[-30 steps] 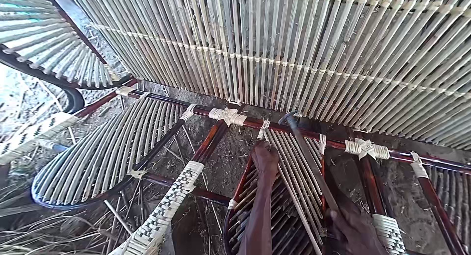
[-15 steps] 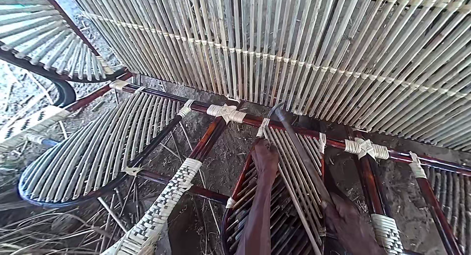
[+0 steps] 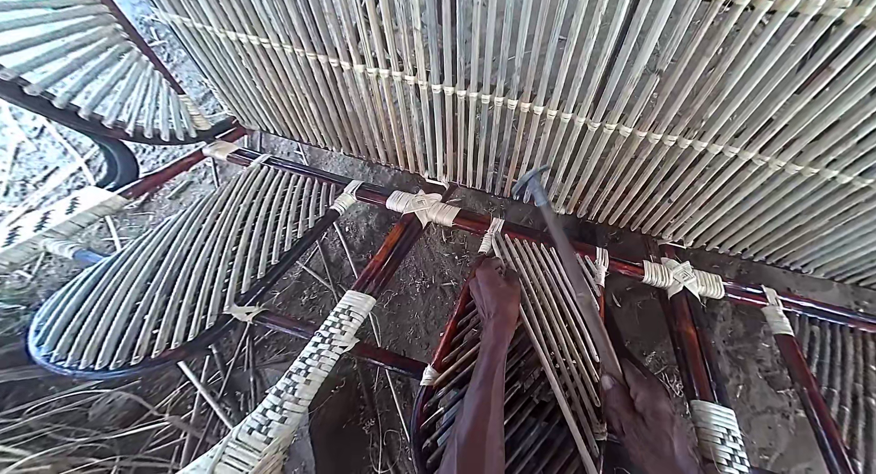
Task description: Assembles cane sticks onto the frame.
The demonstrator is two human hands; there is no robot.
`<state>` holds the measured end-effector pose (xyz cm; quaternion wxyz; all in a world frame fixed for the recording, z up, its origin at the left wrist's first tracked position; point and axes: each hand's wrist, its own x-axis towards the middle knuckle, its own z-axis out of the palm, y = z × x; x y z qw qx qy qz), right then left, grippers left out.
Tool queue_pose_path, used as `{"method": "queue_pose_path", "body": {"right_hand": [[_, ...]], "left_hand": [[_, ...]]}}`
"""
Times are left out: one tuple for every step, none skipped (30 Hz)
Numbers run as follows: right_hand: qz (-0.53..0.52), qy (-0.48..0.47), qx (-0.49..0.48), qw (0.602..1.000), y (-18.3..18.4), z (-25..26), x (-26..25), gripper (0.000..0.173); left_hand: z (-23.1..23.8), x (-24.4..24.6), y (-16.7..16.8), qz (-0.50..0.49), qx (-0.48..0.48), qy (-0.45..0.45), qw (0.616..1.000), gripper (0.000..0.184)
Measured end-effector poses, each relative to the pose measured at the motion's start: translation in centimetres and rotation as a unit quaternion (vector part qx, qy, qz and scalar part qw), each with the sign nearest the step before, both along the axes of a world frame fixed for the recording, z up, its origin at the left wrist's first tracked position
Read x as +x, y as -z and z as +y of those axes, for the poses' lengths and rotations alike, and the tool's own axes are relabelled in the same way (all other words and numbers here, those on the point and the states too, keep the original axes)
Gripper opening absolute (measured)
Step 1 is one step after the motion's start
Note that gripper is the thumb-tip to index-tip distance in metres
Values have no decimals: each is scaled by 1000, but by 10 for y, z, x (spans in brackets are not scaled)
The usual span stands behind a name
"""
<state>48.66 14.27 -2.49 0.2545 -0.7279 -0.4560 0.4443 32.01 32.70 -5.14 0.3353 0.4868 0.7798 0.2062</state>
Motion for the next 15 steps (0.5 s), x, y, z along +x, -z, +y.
{"method": "queue_pose_path", "body": {"right_hand": [[0, 10, 19, 1000, 0, -3, -3, 30], [-15, 9, 25, 1000, -1, -4, -6, 31], [-40, -9, 9, 999, -4, -4, -9, 32], [-60, -39, -38, 997, -10, -1, -9, 34], [-63, -72, -104, 990, -16, 5, -7, 37], [-58, -88, -146, 984, -16, 10, -3, 36], [-51, -87, -152, 983, -11, 13, 2, 33], [-41, -76, -134, 987, -7, 13, 6, 31], [-31, -58, -98, 993, -4, 9, 7, 30], [-20, -37, -58, 997, -4, 6, 7, 31], [-10, -17, -24, 1000, -6, 3, 5, 32], [-2, 1, 2, 1000, -7, 0, 2, 32], [-4, 12, 21, 1000, -9, -2, -2, 32], [-18, 11, 28, 999, -10, -4, -5, 33], [-42, -6, 15, 999, -11, -4, -8, 33]], "left_hand": [[2, 1, -1, 3, -13, -3, 1000, 12], [3, 1, -2, 5, -19, -5, 1000, 12], [3, 1, -2, 6, -18, -6, 1000, 12], [2, 1, -2, 5, -13, -6, 1000, 12], [0, 0, -1, 2, -8, -4, 1000, 13], [0, 1, 0, 6, -11, -3, 1000, 13], [0, 1, 0, 8, -10, -3, 1000, 13], [-1, 1, -1, 6, -7, -2, 1000, 13], [-4, 0, -2, 1, -3, -1, 1000, 14], [-4, 0, -3, -2, -9, 1, 1000, 17], [-1, 1, -4, 3, -22, -2, 1000, 18], [2, 1, -4, 9, -32, -2, 999, 17], [3, 2, -4, 12, -36, -2, 999, 16], [3, 2, -4, 13, -35, -2, 999, 15], [2, 2, -3, 12, -33, -4, 999, 15]]}}
